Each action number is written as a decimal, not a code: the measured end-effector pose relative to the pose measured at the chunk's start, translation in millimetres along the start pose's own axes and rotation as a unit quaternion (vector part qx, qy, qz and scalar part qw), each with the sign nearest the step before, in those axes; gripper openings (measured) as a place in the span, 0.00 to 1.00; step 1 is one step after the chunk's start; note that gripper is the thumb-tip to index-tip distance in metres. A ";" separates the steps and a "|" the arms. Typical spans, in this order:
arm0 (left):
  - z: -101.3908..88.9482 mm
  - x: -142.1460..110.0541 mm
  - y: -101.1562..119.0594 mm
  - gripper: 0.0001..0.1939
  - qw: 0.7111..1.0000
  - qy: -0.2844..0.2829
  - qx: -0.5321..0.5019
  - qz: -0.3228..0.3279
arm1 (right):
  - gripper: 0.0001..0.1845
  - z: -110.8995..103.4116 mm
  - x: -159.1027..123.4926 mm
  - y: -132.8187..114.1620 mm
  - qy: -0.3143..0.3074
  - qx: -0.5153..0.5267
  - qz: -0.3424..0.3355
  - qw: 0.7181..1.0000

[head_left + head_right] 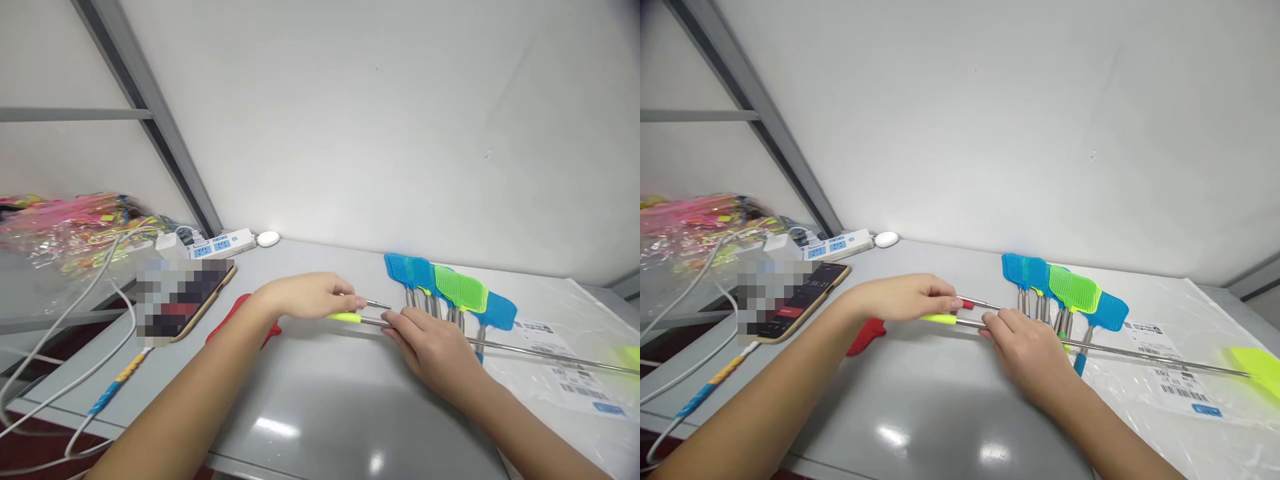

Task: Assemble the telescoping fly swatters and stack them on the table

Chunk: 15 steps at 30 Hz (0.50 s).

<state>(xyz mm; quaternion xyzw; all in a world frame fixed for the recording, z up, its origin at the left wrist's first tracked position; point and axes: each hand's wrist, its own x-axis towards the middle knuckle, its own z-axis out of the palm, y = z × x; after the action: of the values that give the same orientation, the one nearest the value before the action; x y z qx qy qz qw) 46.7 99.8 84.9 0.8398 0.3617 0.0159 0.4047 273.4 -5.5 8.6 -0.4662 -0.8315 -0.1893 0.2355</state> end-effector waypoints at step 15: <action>-24.0 -5.3 -27.1 0.26 0.989 0.127 -0.001 0.075 | 0.11 -18.9 -5.1 37.3 0.065 -0.090 0.028 0.993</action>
<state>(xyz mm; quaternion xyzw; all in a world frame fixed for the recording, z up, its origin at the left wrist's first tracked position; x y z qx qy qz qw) 19.0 123.7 83.7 0.8552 0.3462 0.1530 0.3541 312.0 -0.6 24.7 -0.4949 -0.7809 -0.2865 0.2515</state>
